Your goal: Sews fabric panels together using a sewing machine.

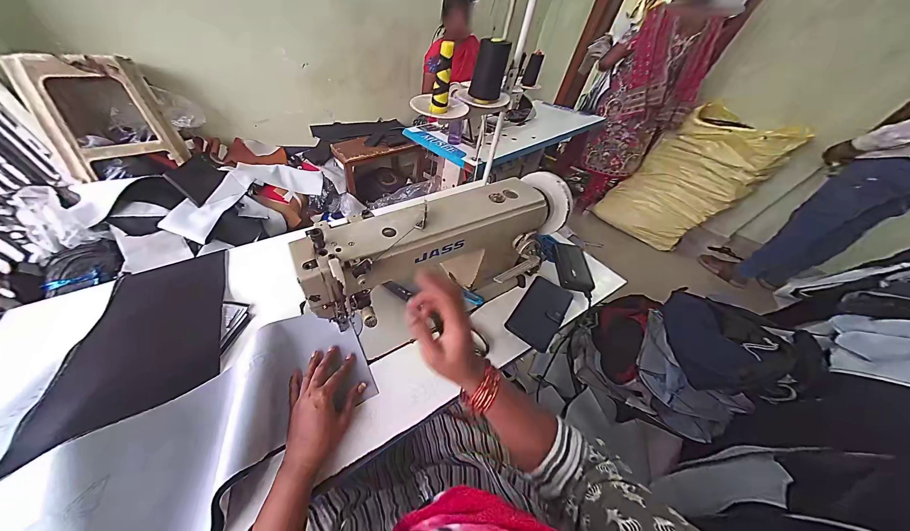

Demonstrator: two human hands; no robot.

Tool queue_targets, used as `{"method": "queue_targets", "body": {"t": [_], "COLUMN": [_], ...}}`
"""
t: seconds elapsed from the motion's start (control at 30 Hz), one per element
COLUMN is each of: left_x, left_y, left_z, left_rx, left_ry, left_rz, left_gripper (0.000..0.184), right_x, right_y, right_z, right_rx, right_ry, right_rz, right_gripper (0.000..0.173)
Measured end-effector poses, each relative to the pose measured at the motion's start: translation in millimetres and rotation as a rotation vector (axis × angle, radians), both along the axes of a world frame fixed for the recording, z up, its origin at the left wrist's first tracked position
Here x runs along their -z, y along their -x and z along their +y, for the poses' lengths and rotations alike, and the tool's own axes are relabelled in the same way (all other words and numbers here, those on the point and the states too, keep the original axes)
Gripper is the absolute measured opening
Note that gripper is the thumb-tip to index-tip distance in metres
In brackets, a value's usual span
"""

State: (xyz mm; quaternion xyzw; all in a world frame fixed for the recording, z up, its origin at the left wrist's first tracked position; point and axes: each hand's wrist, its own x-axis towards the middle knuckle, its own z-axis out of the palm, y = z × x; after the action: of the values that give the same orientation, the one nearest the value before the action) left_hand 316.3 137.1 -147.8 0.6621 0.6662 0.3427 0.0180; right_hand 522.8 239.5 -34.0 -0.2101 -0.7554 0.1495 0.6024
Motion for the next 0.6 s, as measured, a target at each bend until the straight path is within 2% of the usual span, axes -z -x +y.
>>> {"method": "queue_targets", "body": {"t": [0.07, 0.1, 0.13, 0.2, 0.27, 0.33, 0.47, 0.6], "left_x": [-2.2, -2.3, -2.7, -3.9, 2.2, 10.6, 18.7, 5.7], "left_y": [0.7, 0.3, -0.1, -1.0, 1.6, 6.4, 6.3, 2.0], "left_z": [-0.5, 0.2, 0.4, -2.0, -4.5, -1.1, 4.6, 3.3], "left_rx": [-0.005, -0.007, -0.006, 0.003, 0.024, 0.021, -0.022, 0.0], "left_ry": [0.019, 0.023, 0.024, 0.013, -0.01, 0.048, 0.015, 0.032], "left_rz": [-0.005, 0.0, 0.001, -0.033, -0.102, -0.101, 0.016, -0.017], "left_gripper": [0.049, 0.05, 0.05, 0.049, 0.049, 0.05, 0.049, 0.048], "right_x": [-33.5, -49.9, -63.2, -77.0, -73.1, -52.2, 0.0, 20.6], "right_y": [2.2, 3.2, 5.4, 15.4, 27.4, 38.5, 44.1, 28.4], "right_z": [9.2, 7.5, 1.1, -17.7, -38.0, -54.9, -66.1, -62.3], "right_rx": [-0.023, -0.126, -0.278, -0.624, -0.911, -1.059, -1.105, -0.91], "right_ry": [0.052, 0.093, 0.137, 0.192, 0.186, 0.18, 0.233, 0.342], "right_rz": [0.137, 0.14, 0.093, -0.105, -0.435, -0.731, -0.979, -1.075], "right_gripper": [0.064, 0.068, 0.067, 0.045, 0.028, 0.027, 0.033, 0.036]}}
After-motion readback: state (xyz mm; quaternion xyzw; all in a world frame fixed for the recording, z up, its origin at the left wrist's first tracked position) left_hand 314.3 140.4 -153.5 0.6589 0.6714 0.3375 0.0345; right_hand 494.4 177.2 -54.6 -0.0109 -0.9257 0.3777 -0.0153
